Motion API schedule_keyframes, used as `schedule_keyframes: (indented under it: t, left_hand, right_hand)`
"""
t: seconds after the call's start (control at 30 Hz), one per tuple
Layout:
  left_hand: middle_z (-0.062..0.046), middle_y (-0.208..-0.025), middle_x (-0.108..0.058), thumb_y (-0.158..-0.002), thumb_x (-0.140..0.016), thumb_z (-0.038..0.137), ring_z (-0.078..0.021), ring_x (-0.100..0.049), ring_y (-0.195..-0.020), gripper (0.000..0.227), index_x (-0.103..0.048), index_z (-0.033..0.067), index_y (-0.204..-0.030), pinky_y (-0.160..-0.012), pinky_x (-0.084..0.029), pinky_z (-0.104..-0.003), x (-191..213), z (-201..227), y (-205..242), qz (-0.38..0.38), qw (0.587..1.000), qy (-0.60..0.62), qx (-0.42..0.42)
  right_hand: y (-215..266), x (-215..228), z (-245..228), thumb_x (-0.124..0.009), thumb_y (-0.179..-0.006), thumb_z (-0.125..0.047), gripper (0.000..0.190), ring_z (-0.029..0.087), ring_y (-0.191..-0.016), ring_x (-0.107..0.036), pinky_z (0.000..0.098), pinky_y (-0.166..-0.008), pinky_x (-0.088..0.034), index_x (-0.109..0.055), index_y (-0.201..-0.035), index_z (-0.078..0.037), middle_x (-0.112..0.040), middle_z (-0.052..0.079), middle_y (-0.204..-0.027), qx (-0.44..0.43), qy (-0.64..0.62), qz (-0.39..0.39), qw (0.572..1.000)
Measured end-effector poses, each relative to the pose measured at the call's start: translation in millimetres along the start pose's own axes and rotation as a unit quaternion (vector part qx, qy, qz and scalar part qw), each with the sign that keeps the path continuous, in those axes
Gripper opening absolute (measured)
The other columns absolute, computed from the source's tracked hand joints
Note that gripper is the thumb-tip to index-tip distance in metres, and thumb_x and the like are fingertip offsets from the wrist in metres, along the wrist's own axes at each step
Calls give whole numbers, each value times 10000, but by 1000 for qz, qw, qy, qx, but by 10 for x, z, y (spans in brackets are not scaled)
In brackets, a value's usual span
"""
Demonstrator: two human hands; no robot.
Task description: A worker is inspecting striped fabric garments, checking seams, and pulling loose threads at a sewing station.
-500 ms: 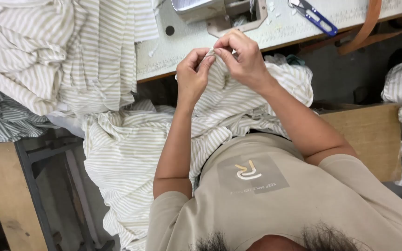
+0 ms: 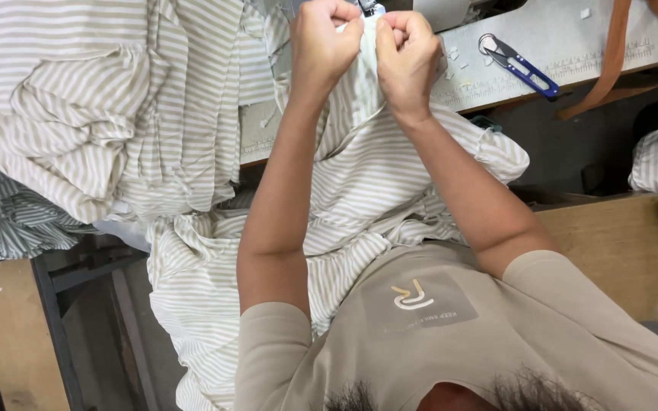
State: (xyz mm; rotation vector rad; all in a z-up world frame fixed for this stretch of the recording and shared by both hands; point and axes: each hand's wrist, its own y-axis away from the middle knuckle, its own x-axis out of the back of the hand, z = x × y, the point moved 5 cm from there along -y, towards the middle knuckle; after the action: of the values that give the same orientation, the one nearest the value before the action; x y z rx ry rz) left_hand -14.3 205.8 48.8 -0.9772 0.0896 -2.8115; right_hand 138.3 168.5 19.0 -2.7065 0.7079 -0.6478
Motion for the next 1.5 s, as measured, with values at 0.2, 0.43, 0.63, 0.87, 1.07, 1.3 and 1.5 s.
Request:
schedule_keyframes:
  t: [0.2,0.43,0.63,0.87,1.07,1.3,1.5]
  left_hand:
    - [47,-581,-530,-650,-572,156,-199,-486,-581,140,-436,187,-628,-575,-409,-384,-261,-207,-199,95,993,-60,-30]
    - [-52,-624,-624,-716,-571,153,-346,-611,-642,97,-485,148,-673,-647,-455,-450,-234,-286,-236,116,991,-55,-48]
    - [-30,-785,-803,-750,-615,161,-239,-784,-772,165,-751,109,-828,-771,-576,-365,-207,-125,-101,94,995,-16,-15]
    - [-58,-805,-789,-788,-666,170,-290,-767,-796,94,-697,90,-826,-761,-566,-396,-183,-187,-72,119,992,-8,-30]
    - [-83,-799,-785,-783,-667,165,-351,-749,-811,89,-693,81,-796,-758,-545,-438,-258,-245,-97,143,989,-20,-33]
    - [-68,-798,-789,-774,-661,147,-331,-761,-819,55,-684,101,-793,-759,-558,-422,-245,-207,-98,152,987,-14,-42]
    - [-106,-845,-766,-809,-677,123,-343,-721,-794,85,-706,62,-860,-728,-534,-435,-193,-148,-71,116,983,-55,-134]
  right_hand:
    - [-155,-213,211,-707,-880,-162,394,65,-509,-370,317,-527,-377,-417,-613,-182,-425,-101,-507,-65,-35,-12,997]
    - [-103,-193,81,-746,-890,-170,305,97,-521,-375,320,-524,-392,-548,-659,-147,-405,-70,-542,-6,-46,23,999]
    - [-66,-178,28,-674,-892,-107,82,98,-560,-460,307,-596,-460,-732,-839,-83,-466,-53,-584,6,-106,11,994]
    - [-55,-209,-27,-656,-891,-64,97,138,-642,-518,312,-641,-478,-742,-845,-61,-486,-21,-633,26,-114,40,992]
    - [-79,-263,58,-688,-886,-71,141,99,-561,-382,303,-561,-404,-665,-750,-95,-389,-49,-600,6,-131,35,991]
    - [-108,-316,201,-720,-904,-130,130,60,-501,-342,285,-507,-373,-696,-785,-83,-373,-69,-523,-35,-152,8,988]
    - [-84,-265,341,-729,-934,-142,110,55,-561,-456,249,-566,-434,-687,-995,-61,-494,-44,-617,-60,-215,-65,973]
